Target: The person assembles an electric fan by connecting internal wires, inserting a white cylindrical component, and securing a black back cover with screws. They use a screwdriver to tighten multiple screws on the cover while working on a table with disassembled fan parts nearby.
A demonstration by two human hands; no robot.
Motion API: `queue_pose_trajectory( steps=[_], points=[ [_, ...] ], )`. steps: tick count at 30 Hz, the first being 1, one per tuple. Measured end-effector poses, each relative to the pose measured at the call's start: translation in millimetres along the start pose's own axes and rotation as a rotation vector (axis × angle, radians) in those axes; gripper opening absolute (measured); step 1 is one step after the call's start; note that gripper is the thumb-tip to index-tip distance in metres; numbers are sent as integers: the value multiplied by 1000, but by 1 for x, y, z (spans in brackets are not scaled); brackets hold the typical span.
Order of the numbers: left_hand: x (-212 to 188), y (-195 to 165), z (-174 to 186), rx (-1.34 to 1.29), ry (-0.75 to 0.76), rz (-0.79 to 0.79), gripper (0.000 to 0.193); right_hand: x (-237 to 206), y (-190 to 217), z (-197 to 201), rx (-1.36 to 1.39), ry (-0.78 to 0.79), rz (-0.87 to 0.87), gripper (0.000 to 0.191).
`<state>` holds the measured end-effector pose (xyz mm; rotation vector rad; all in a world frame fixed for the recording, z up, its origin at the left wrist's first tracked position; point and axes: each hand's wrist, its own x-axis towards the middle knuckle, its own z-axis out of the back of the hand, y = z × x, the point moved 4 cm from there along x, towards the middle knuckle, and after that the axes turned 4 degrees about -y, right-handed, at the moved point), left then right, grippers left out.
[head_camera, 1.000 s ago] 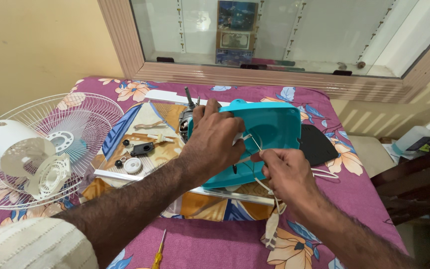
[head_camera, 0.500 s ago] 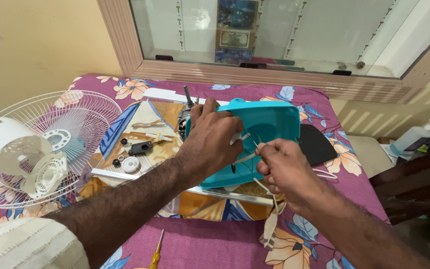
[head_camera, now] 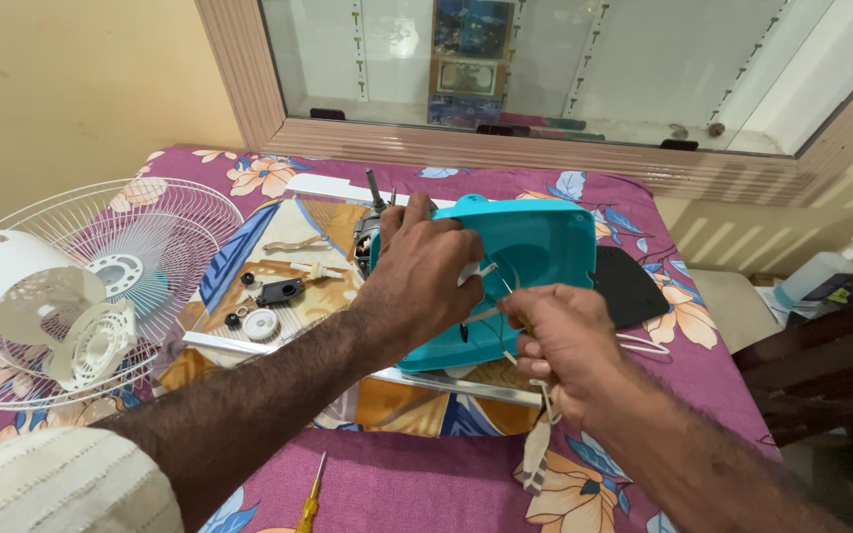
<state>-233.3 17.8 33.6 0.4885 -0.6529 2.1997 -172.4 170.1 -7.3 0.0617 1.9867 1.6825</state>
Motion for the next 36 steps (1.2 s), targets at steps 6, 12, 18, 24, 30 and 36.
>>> queue_pose_trajectory(
  steps=[6,12,18,24,30,36],
  points=[
    [1,1,-1,-17,-13,-12,20,-15,21,2,-583,-192,304,18],
    [0,1,-2,-18,-46,-54,17,-5,13,1,-660,-233,251,25],
    [4,3,-2,-6,-44,-55,17,31,-5,2,148,67,-233,18],
    [9,5,-5,53,-26,-71,28,33,1,7,112,22,-252,16],
    [13,17,3,-45,-93,28,52,31,8,-2,14,-20,-24,16],
    [41,33,8,24,55,166,41,22,26,-2,-529,-152,324,19]
  ],
)
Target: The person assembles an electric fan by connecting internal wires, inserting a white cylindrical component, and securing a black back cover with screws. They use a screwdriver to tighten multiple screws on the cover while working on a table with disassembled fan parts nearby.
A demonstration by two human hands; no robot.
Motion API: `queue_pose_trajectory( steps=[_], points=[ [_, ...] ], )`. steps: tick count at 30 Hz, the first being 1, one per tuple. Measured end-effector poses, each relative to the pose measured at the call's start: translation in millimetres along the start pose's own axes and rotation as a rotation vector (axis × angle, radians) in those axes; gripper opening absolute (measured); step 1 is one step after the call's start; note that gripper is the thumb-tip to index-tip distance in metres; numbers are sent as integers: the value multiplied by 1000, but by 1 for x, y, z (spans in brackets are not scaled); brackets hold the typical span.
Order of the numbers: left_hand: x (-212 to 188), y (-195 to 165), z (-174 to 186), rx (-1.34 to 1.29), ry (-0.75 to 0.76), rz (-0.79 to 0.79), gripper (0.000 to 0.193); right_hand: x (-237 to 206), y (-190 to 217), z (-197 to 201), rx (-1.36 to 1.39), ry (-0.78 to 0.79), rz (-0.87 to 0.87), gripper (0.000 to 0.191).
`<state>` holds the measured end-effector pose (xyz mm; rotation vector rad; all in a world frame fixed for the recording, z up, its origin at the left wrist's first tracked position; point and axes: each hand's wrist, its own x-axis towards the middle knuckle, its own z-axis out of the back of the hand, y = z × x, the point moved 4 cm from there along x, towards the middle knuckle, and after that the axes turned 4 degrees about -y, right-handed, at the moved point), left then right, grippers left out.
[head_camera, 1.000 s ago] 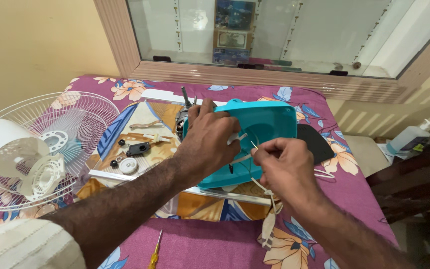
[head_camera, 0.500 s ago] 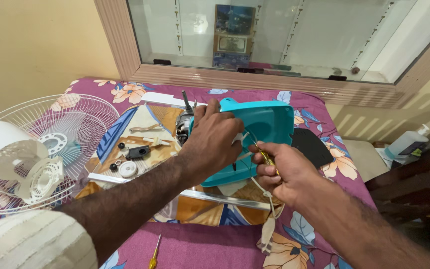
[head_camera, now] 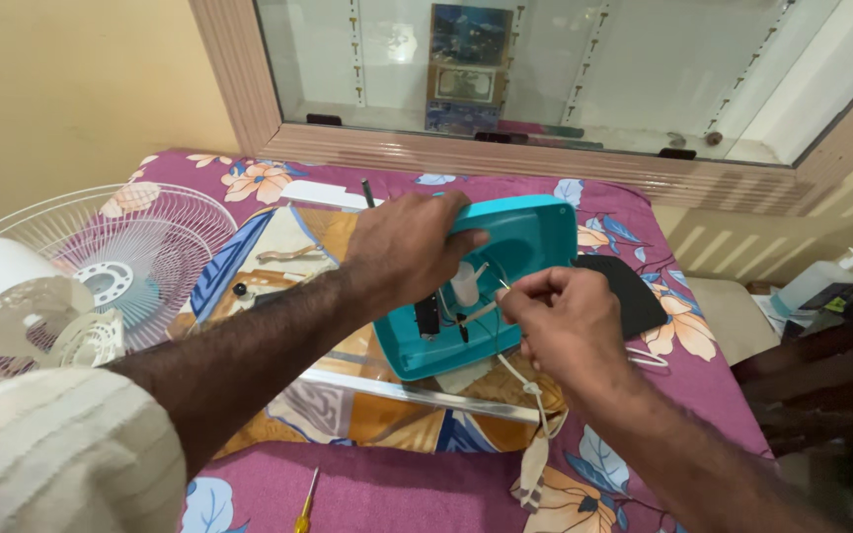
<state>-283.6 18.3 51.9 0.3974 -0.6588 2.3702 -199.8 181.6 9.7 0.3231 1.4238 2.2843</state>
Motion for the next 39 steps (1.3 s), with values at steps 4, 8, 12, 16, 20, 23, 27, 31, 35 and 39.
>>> queue_pose_trajectory(
  steps=[4,8,12,16,20,23,27,31,35,39],
  points=[
    [14,5,-12,38,201,19,43,-3,17,10,-338,-132,357,20],
    [16,12,-15,-2,98,-82,29,4,9,4,-354,-103,322,25],
    [19,17,-17,10,100,-92,32,20,-29,-14,459,204,-419,23],
    [15,16,-13,-36,142,-39,38,26,-32,-21,1089,530,-842,16],
    [15,11,-10,9,207,-21,56,25,-30,-14,933,415,-845,18],
    [15,10,-9,5,183,-47,50,20,-21,-14,634,208,-578,20],
    [15,15,-12,24,198,-26,46,7,5,0,12,54,-11,23],
    [16,15,-14,13,199,-34,53,-16,32,6,-562,-220,639,24],
    [15,17,-13,7,171,-38,58,-13,21,-2,-684,-193,555,29],
    [16,21,-14,7,185,-30,55,14,-6,0,-337,-38,315,34]
  ],
)
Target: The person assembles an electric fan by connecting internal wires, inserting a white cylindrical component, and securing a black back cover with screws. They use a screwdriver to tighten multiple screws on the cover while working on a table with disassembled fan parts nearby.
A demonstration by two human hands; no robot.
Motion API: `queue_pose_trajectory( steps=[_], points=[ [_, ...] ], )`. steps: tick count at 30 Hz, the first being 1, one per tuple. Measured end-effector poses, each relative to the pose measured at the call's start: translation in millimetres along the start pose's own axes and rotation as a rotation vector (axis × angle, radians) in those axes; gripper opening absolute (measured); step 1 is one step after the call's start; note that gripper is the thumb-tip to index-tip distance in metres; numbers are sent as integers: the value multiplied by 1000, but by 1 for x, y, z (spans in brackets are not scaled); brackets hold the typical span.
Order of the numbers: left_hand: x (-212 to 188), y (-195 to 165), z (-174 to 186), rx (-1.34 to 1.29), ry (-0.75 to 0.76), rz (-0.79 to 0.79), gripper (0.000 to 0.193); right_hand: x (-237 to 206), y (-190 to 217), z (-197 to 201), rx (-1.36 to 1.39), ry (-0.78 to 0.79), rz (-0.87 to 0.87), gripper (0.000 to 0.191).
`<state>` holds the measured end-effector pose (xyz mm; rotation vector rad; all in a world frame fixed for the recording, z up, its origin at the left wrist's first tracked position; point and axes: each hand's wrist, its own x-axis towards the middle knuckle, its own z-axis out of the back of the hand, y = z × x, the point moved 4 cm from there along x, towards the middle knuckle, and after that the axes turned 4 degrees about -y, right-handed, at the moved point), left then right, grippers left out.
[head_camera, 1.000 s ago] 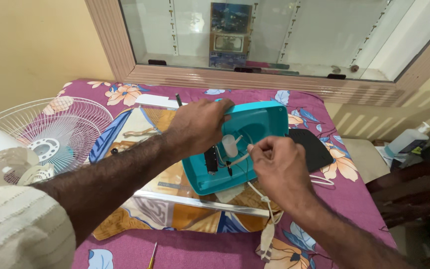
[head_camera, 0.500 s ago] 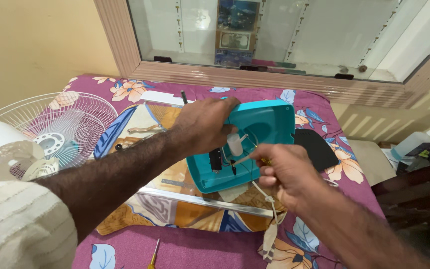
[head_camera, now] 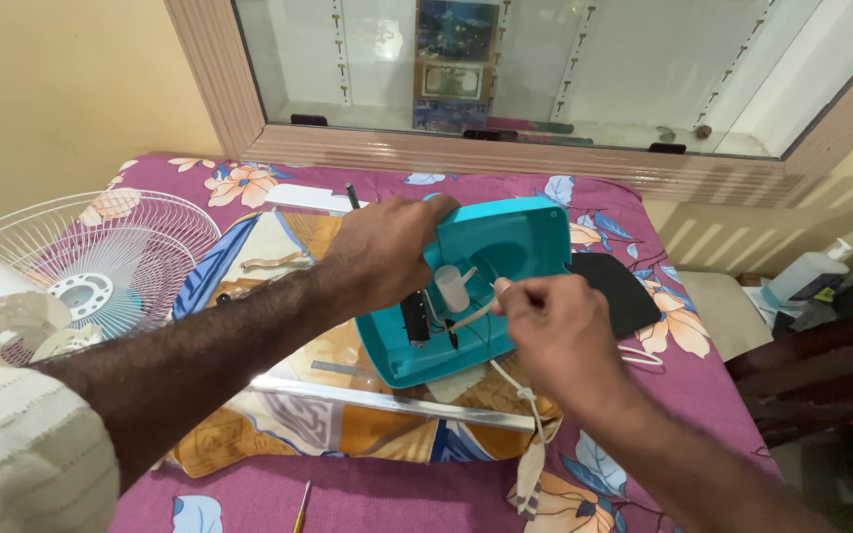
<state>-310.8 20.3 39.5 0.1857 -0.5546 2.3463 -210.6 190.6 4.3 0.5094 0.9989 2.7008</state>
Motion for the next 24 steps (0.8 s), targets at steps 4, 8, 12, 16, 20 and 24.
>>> queue_pose_trajectory(
  steps=[4,8,12,16,20,24],
  points=[
    [5,-3,0,7,-22,-20,56,11,-31,-28,1212,490,-1038,22],
    [-3,-5,3,-4,-9,-1,45,8,-31,-27,1289,449,-1172,25],
    [-5,-10,7,-10,39,-8,65,1,-18,-29,1054,241,-927,21],
    [-8,-13,10,15,72,7,69,-6,6,-6,447,-23,-271,20],
    [-8,-13,11,-10,73,5,71,-21,36,20,-228,-156,178,25],
    [-6,-12,5,-8,74,2,69,-22,46,20,-500,-93,161,31]
  ],
)
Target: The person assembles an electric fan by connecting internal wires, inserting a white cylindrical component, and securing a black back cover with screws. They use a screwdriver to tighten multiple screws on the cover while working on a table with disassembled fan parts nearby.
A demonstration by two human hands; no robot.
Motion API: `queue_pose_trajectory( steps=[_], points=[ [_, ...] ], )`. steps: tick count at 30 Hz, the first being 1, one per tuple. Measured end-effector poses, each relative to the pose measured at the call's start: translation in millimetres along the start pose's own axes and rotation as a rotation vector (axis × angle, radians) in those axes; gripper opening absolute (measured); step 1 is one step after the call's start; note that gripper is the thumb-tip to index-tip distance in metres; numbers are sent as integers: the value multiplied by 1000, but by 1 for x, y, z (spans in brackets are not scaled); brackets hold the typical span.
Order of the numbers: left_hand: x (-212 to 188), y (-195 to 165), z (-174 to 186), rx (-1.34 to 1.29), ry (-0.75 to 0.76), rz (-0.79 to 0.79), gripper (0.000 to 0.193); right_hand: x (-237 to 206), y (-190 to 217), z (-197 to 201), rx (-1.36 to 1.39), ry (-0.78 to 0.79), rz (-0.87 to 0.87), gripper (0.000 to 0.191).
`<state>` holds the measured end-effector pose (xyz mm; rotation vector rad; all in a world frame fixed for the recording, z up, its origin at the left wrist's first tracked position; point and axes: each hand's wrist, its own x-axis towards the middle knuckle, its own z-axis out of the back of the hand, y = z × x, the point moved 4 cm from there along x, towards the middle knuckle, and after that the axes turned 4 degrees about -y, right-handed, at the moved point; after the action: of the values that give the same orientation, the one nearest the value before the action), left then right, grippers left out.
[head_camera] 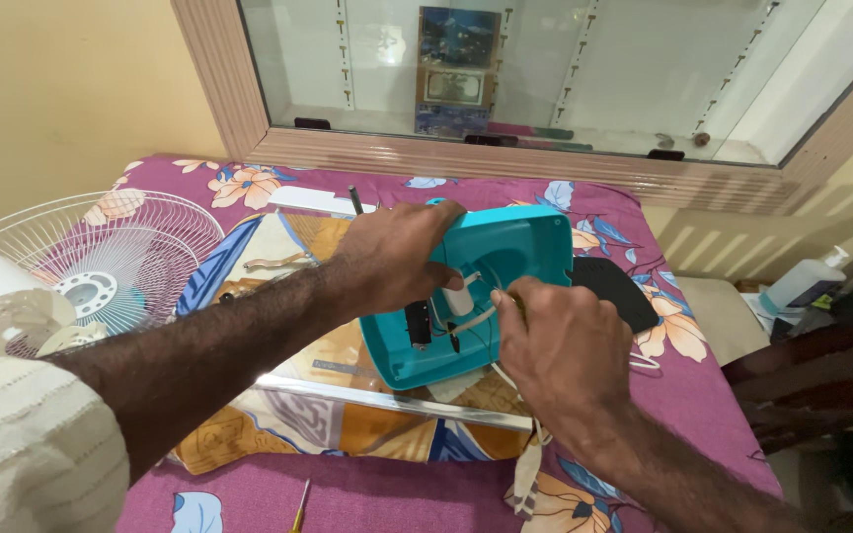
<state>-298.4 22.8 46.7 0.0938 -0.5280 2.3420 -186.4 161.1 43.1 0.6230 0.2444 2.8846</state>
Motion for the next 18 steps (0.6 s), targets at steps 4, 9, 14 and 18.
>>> queue_pose_trajectory(
  steps=[4,9,14,18],
  points=[
    [1,2,-1,-15,-55,-63,55,3,-7,-13,240,45,-49,29],
    [0,6,0,-38,-109,-54,41,7,-34,-65,1425,523,-1009,23],
    [0,6,-1,-31,-94,-46,48,4,-34,-73,1897,765,-1563,19],
    [-2,5,1,-33,-100,-57,54,-3,-26,-69,1727,682,-1418,22]
  ],
)
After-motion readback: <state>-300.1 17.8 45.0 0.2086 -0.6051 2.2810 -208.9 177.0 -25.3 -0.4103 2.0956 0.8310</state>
